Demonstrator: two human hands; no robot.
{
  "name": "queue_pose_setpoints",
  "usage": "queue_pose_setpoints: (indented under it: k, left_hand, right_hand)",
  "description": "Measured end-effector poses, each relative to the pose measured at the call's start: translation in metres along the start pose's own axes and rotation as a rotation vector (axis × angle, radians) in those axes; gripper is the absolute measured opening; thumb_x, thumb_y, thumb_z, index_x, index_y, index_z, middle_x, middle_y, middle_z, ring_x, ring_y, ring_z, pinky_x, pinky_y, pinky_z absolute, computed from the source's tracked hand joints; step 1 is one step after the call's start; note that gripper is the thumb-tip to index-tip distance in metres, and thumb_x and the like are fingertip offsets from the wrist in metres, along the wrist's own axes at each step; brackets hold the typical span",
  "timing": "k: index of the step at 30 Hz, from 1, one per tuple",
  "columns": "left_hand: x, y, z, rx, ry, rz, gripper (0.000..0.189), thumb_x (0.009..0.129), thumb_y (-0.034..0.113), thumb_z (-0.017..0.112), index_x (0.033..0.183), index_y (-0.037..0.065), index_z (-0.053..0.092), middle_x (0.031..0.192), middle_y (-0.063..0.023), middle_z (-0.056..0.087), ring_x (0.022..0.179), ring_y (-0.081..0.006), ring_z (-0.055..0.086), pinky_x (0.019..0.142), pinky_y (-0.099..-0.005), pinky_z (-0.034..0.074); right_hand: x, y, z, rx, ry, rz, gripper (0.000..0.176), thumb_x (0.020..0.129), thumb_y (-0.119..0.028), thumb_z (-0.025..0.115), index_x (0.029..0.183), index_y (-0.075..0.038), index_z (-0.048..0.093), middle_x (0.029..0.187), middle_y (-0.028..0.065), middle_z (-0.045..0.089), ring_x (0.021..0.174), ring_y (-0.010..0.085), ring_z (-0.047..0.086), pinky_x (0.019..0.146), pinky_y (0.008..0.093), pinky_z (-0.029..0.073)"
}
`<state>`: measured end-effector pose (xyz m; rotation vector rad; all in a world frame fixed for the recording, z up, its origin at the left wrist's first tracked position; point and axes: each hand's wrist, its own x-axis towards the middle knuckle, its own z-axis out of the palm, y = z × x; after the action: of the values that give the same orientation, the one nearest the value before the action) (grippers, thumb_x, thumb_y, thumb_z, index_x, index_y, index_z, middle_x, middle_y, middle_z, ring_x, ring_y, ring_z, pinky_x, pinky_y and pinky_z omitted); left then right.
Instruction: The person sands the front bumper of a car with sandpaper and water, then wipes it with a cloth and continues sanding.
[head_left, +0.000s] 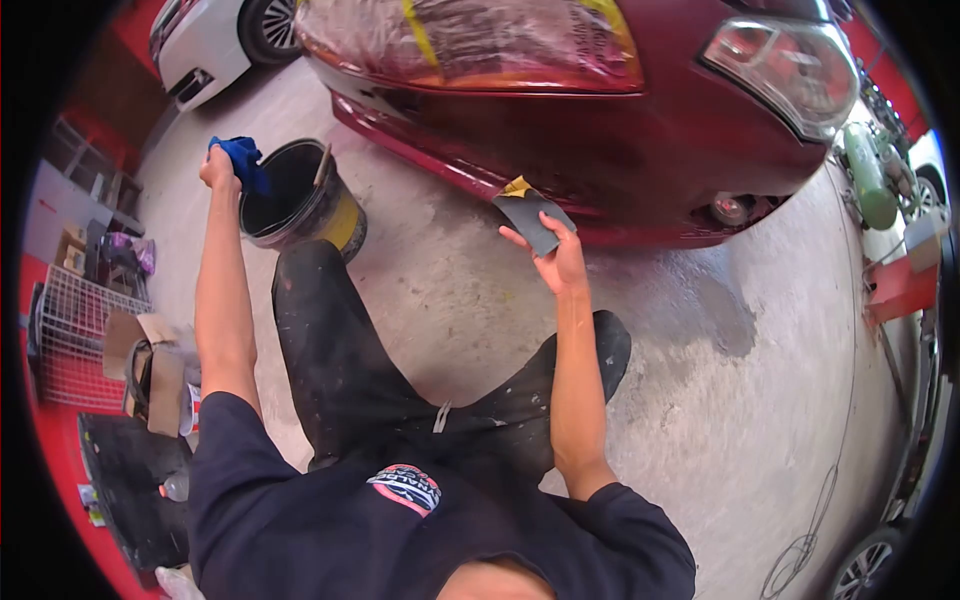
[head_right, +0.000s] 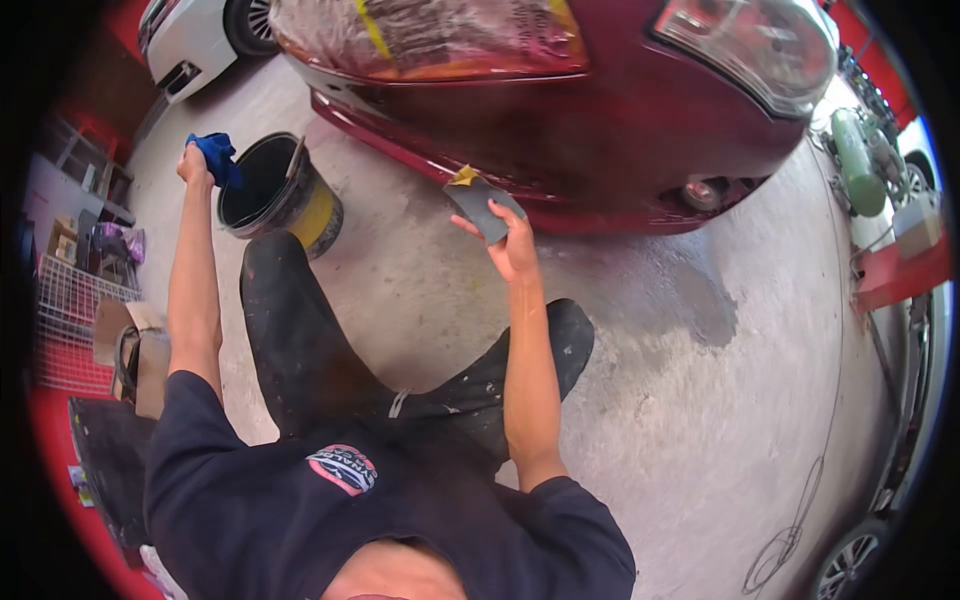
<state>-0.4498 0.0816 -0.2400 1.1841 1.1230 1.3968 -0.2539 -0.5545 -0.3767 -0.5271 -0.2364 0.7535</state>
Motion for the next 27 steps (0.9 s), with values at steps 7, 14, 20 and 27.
queue_pose_setpoints:
  k: [7, 14, 20, 27]
  left_hand:
    - [0.086, -0.032, -0.094, 0.608, 0.054, 0.248, 0.055, 0.091, 0.041, 0.070, 0.135, 0.007, 0.072, 0.127, -0.0191, 0.075, 0.121, -0.0320, 0.070, 0.104, -0.0414, 0.053]
    - [0.090, -0.113, -0.107, 0.932, -0.368, 0.571, 0.036, 0.100, 0.032, 0.065, 0.131, 0.016, 0.071, 0.113, -0.0257, 0.075, 0.107, -0.0444, 0.072, 0.093, -0.0497, 0.057]
    - [0.077, -0.151, -0.106, 0.970, -0.414, 0.688, 0.036, 0.096, 0.026, 0.069, 0.132, 0.022, 0.070, 0.109, -0.0136, 0.077, 0.091, -0.0389, 0.074, 0.077, -0.0488, 0.059]
    - [0.083, -0.153, -0.110, 0.851, -0.402, 0.591, 0.037, 0.096, 0.024, 0.069, 0.134, 0.022, 0.068, 0.109, -0.0107, 0.076, 0.088, -0.0388, 0.073, 0.073, -0.0468, 0.058]
  right_hand:
    - [0.029, 0.040, 0.041, -0.118, -0.204, 0.183, 0.054, 0.101, -0.007, 0.050, 0.154, -0.001, 0.044, 0.157, 0.0225, 0.049, 0.145, 0.0442, 0.049, 0.115, 0.0686, 0.045]
    - [0.148, 0.164, 0.201, -0.864, -0.403, 0.181, 0.040, 0.096, -0.002, 0.064, 0.136, -0.003, 0.060, 0.126, 0.0104, 0.072, 0.117, 0.0207, 0.067, 0.106, 0.0351, 0.051]
    - [0.343, 0.385, 0.276, -1.766, -0.730, -0.128, 0.027, 0.081, -0.015, 0.079, 0.105, -0.004, 0.078, 0.092, 0.0246, 0.075, 0.094, 0.0425, 0.075, 0.085, 0.0455, 0.059]
    - [0.455, 0.524, 0.153, -2.564, -1.063, 0.973, 0.044, 0.080, -0.024, 0.080, 0.121, -0.008, 0.077, 0.127, 0.0160, 0.075, 0.119, 0.0330, 0.072, 0.098, 0.0458, 0.059]
